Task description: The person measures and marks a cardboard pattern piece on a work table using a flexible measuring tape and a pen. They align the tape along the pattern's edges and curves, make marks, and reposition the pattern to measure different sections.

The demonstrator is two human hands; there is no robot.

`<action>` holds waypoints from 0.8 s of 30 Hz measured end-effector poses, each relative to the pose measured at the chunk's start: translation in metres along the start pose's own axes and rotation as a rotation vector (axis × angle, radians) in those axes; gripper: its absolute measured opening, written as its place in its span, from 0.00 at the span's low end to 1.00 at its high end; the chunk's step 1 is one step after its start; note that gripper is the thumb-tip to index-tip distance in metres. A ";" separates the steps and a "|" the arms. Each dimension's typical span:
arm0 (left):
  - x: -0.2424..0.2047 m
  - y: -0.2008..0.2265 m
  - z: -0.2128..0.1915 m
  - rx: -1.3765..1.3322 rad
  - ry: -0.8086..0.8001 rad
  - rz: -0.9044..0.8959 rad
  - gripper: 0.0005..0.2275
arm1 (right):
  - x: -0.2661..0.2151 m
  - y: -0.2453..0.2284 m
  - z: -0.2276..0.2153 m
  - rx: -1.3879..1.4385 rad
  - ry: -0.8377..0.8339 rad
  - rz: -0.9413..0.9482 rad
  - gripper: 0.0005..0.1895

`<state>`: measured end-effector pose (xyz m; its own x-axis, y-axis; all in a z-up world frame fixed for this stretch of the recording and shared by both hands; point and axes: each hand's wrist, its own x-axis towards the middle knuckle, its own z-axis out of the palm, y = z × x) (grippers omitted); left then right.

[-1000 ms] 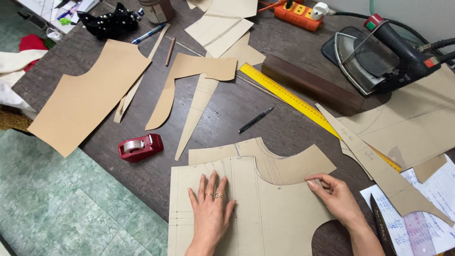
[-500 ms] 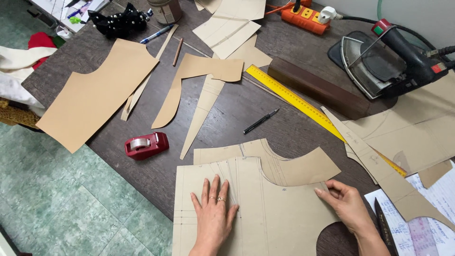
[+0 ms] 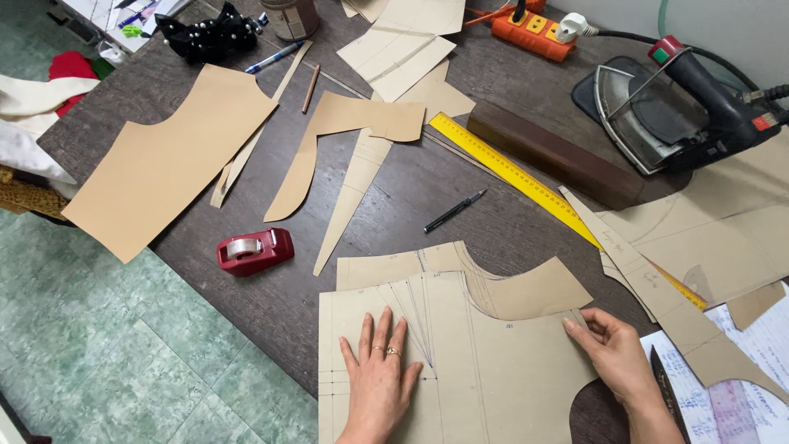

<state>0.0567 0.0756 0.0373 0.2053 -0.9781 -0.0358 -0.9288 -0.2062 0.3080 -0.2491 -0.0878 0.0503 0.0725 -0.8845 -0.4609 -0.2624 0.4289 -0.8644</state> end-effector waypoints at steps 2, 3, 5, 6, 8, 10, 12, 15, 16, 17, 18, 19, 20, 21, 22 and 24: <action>0.000 0.001 0.000 -0.002 -0.003 0.004 0.32 | 0.004 0.006 -0.003 0.004 0.002 0.001 0.06; 0.000 0.002 0.000 -0.003 -0.005 0.007 0.31 | 0.006 0.010 -0.005 0.008 0.003 0.002 0.06; 0.000 0.003 0.001 0.014 -0.008 0.013 0.32 | 0.018 0.033 -0.017 -0.032 -0.013 0.007 0.07; -0.001 0.003 0.001 0.032 -0.012 0.019 0.33 | 0.024 0.044 -0.022 -0.071 -0.029 0.013 0.07; -0.001 0.004 -0.001 0.009 -0.016 0.025 0.31 | 0.006 0.011 -0.016 -0.125 -0.027 0.062 0.09; -0.002 0.004 -0.003 -0.015 -0.021 0.032 0.30 | -0.005 -0.009 -0.016 -0.178 -0.023 0.112 0.12; -0.002 0.002 -0.005 -0.098 0.013 0.007 0.29 | -0.010 -0.013 -0.020 -0.284 -0.081 0.087 0.12; -0.001 -0.013 -0.005 -0.167 0.105 -0.094 0.29 | -0.012 -0.004 -0.031 -0.199 -0.100 0.010 0.10; -0.001 -0.021 -0.008 -0.167 0.106 -0.092 0.29 | -0.009 0.006 -0.036 -0.199 -0.098 0.010 0.10; -0.001 -0.029 -0.011 -0.184 0.181 -0.114 0.29 | -0.006 0.015 -0.042 -0.201 -0.068 -0.003 0.09; 0.000 -0.037 -0.014 -0.200 0.256 -0.136 0.29 | -0.003 0.025 -0.047 -0.203 -0.037 -0.015 0.09; -0.002 -0.043 -0.018 -0.201 0.256 -0.134 0.29 | -0.005 0.023 -0.048 -0.202 -0.036 -0.016 0.09; -0.003 -0.048 -0.022 -0.284 0.281 -0.191 0.28 | -0.007 0.022 -0.048 -0.168 -0.022 0.012 0.10; -0.004 -0.054 -0.027 -0.368 0.306 -0.248 0.27 | -0.010 0.020 -0.049 -0.134 -0.009 0.039 0.10; -0.006 -0.060 -0.027 -0.367 0.307 -0.247 0.27 | -0.009 0.023 -0.049 -0.133 -0.009 0.038 0.10; -0.011 -0.071 -0.028 -0.525 0.265 -0.380 0.26 | -0.009 0.028 -0.051 -0.082 -0.035 0.041 0.09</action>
<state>0.1292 0.1021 0.0420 0.6168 -0.7869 -0.0198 -0.5195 -0.4258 0.7408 -0.3060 -0.0771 0.0403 0.0932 -0.8590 -0.5035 -0.3439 0.4468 -0.8259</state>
